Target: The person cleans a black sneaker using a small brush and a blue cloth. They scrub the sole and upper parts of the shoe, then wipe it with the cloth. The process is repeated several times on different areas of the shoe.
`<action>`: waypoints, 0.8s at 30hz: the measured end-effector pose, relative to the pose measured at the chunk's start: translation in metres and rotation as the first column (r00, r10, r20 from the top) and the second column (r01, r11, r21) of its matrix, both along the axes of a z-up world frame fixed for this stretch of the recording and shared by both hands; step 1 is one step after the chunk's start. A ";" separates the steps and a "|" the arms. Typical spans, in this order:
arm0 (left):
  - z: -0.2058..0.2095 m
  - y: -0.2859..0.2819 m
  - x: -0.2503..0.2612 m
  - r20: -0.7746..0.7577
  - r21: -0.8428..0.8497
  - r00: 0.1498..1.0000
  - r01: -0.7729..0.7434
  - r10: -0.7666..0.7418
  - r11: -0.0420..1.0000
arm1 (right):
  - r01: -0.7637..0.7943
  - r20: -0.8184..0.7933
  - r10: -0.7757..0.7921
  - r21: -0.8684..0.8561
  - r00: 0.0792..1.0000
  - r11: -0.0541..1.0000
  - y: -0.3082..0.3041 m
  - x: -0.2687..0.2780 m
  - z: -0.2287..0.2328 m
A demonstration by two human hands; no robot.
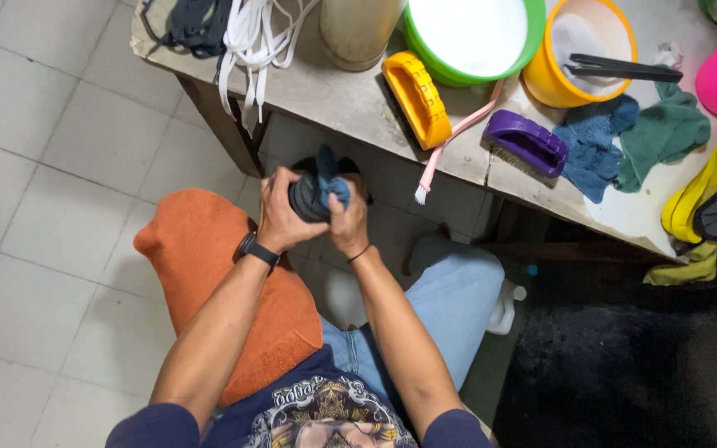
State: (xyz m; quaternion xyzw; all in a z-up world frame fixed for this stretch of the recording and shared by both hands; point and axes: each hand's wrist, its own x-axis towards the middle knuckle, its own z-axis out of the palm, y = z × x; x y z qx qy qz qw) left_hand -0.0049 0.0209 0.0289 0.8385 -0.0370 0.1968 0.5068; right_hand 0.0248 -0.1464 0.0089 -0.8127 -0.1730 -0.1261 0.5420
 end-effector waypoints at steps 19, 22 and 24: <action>0.027 -0.019 -0.024 0.022 0.073 0.999 -0.034 0.032 0.997 | -0.179 0.006 0.179 -0.034 0.984 0.983 -0.024 -0.036 0.046; 0.048 -0.025 -0.029 0.178 0.013 0.984 0.020 -0.023 1.000 | -0.184 0.090 0.203 -0.186 0.975 0.965 -0.053 -0.023 0.043; 0.062 -0.019 -0.032 0.227 0.009 0.974 0.017 -0.019 1.000 | -0.122 -0.171 0.070 -0.319 0.983 0.940 -0.080 -0.007 0.053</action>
